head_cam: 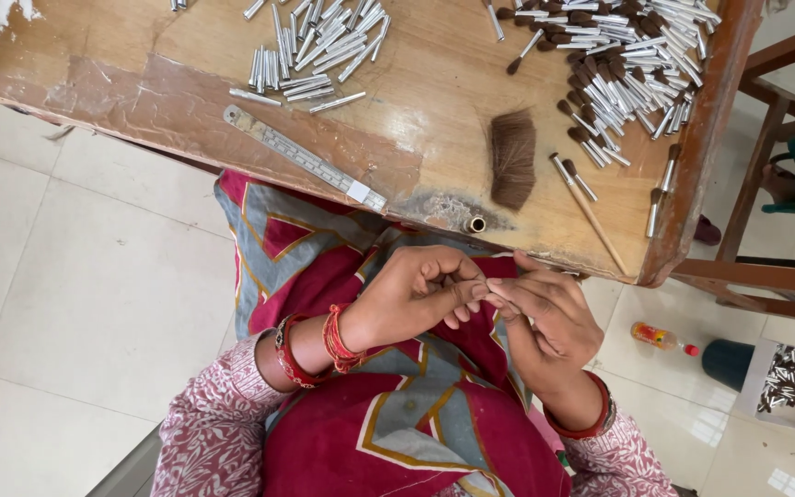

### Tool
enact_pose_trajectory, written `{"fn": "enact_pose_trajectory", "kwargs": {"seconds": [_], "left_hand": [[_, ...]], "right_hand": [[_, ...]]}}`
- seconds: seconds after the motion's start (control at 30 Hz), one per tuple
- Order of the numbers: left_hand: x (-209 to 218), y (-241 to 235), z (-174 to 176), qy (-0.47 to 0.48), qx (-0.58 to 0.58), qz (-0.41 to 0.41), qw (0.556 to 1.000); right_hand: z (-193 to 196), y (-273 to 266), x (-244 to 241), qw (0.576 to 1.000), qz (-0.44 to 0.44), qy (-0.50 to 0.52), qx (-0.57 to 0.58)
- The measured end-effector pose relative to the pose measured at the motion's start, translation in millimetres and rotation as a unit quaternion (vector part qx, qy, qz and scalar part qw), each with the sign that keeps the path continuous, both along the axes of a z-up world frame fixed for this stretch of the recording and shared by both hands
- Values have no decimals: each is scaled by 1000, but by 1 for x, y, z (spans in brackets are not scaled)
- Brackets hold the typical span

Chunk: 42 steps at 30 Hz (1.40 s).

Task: The person sits at a workbench assembling brushes. They pick up metal ferrules, place them into a perforated metal alignment jig, and insert tufts of bristle hair into the ferrules, repeating the process for multiple brush bodies and setting completed pieces on the bench.

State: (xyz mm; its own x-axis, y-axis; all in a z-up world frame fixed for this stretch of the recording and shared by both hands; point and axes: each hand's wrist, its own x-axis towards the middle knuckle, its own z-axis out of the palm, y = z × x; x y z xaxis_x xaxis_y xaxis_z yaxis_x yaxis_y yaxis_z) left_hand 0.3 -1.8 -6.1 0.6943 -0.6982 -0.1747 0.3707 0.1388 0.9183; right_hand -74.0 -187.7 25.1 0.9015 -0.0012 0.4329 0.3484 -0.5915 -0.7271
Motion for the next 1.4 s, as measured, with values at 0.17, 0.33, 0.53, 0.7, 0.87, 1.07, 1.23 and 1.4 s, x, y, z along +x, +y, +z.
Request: {"fn": "enact_pose_trajectory", "kwargs": {"seconds": [0.17,0.33,0.53,0.7,0.87,1.07,1.23,1.4], "left_hand": [[17,12,17,-178,128,82,972],[27,-5,4,-463,162,186,851],[28,-14,-23,-491,158,204,832],[28,-13,-29,-490,150,202,835],[27,-13,-34,-496,147,207,830],[28,-11,-31,-482,130,207,842],[25,-1,-13,-399,132,171,891],[23,4,-12,-387,135,155,899]], "right_hand": [[-6,-6,12,999,-43,-5,17],[-25,-14,24,987,-87,81,106],[-39,-14,34,974,-80,107,182],[-38,-11,36,980,-85,119,131],[-20,-8,39,989,-73,124,38],[2,-4,43,990,-49,110,-75],[8,-4,30,974,-60,19,-216],[5,-4,22,971,-53,12,-234]]}}
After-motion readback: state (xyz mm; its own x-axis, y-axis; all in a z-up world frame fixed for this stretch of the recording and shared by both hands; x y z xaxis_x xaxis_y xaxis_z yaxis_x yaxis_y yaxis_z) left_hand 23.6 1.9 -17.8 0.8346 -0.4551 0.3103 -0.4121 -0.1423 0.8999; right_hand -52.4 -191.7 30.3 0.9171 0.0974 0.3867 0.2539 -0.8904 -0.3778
